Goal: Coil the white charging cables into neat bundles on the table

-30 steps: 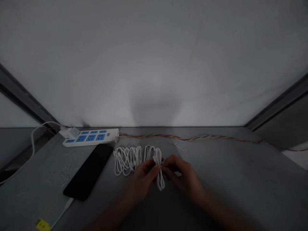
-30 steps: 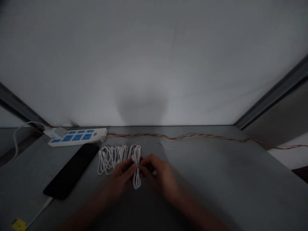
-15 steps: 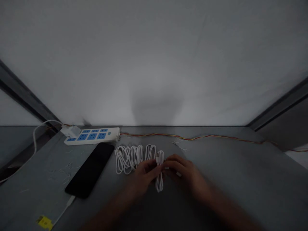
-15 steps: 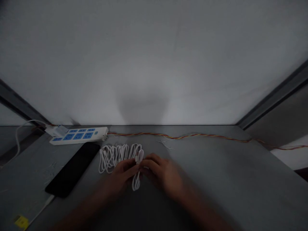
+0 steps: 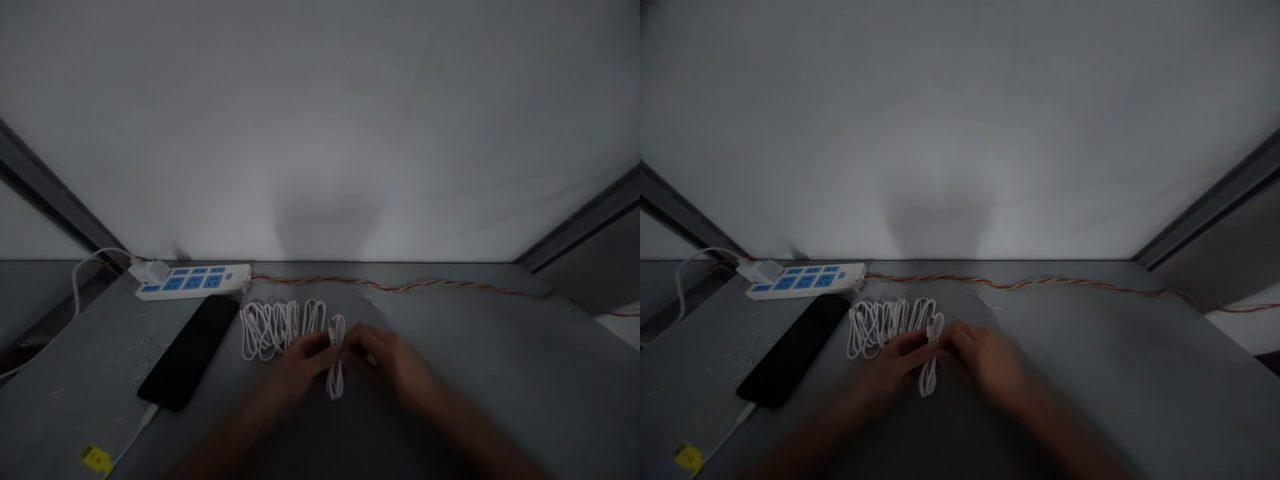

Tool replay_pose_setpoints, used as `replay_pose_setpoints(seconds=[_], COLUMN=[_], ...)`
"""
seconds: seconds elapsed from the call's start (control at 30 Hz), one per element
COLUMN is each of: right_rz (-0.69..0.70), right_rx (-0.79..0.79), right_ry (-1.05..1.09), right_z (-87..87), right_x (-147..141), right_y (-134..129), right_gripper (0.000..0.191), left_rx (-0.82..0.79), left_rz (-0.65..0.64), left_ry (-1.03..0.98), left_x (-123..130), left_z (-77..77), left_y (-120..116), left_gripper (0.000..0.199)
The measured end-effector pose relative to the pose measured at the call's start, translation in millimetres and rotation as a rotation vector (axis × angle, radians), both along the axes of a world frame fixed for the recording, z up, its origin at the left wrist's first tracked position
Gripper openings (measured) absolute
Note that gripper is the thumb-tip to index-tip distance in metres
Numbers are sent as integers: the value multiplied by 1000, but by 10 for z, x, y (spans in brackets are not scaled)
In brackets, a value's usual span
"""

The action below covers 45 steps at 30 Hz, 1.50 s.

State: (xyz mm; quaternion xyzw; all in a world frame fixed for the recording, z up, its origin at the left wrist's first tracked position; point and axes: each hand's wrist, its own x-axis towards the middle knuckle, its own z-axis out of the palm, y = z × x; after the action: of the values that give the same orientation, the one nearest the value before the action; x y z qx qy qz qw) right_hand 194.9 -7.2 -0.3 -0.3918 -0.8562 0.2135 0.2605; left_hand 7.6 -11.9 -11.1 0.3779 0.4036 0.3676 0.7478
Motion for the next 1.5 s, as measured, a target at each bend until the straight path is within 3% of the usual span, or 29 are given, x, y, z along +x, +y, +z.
replay_pose_setpoints(seconds=[0.2, 0.4, 0.63, 0.77, 0.9, 1.1, 1.3, 1.5], right_rz=[36, 43, 41, -33, -169, -33, -46, -115], right_rx=[23, -89, -166, -183, -263, -509, -518, -502], right_ry=[68, 122, 131, 211, 267, 297, 323, 281], right_z=[-5, 42, 50, 55, 59, 38, 9, 8], right_x=[16, 27, 43, 46, 56, 12, -62, -86], right_y=[20, 4, 1, 35, 79, 69, 20, 21], right_gripper=[32, 23, 8, 16, 28, 23, 21, 21], left_rx=[-84, -113, 43, 214, 446, 714, 772, 683], left_rz=[40, 19, -24, -63, -82, -76, -57, -6], left_ry=[-31, -31, 64, 207, 511, 689, 697, 722], left_x=[21, 32, 18, 8, 17, 23, 27, 83], left_z=[20, 41, -37, 11, 70, 65, 0, -88], left_y=[-12, -19, 17, -8, -97, -166, -184, -199], left_gripper=[42, 42, 39, 27, 24, 31, 39, 47])
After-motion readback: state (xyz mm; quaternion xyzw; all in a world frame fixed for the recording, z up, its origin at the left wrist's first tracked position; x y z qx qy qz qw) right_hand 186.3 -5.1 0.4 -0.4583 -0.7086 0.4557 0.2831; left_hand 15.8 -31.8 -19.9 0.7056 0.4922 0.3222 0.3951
